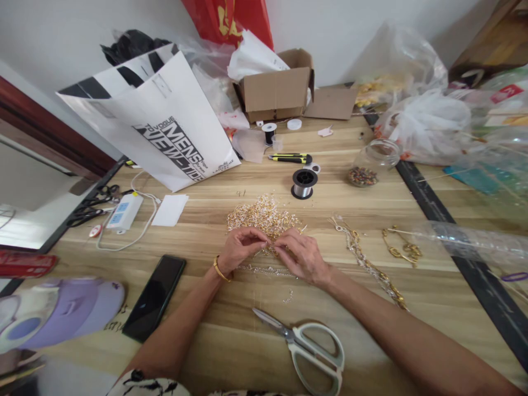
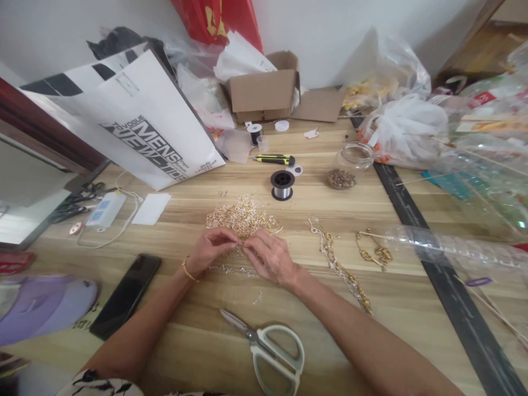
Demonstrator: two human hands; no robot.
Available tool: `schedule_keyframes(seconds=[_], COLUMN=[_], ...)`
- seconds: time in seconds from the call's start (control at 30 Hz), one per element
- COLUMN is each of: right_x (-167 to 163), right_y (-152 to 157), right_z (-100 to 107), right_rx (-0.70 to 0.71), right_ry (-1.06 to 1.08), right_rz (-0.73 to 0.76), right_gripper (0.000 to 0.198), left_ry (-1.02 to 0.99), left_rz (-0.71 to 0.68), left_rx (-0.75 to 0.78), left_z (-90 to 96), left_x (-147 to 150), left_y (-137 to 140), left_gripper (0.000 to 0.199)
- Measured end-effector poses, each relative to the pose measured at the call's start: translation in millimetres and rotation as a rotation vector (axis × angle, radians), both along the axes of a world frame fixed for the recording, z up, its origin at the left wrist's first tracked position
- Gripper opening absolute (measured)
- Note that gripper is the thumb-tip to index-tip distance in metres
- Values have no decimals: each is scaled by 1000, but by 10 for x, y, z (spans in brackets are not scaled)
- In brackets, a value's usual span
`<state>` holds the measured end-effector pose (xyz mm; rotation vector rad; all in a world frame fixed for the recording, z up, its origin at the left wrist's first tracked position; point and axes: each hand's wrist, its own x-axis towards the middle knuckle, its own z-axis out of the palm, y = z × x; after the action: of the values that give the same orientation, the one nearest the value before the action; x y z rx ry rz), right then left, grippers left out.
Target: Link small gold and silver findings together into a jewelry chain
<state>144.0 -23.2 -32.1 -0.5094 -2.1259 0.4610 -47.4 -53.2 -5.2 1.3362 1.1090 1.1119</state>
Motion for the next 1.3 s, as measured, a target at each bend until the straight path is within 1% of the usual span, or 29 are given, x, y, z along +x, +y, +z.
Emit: schedule_keyframes(seconds=[0.17,0.37,0.87,1.3], right_x=[5,8,6,9], right_y=[1,3,-1,-5], right_z=[-4,-4,16,11], right_rx=[-6,-7,-10,-17], right_ry=[-12,-16,-17,-16], right_rz=[-3,0,9,9], right_gripper=[7,5,6,6], left_ry=[-12,41,53,40], left_rz=[22,52,28,23], left_rx=[20,41,66,50], left_z=[-23,-8,-24,-27], left_x=[13,32,30,34], left_y=[-16,-27,-20,-19], left_gripper=[13,12,12,12])
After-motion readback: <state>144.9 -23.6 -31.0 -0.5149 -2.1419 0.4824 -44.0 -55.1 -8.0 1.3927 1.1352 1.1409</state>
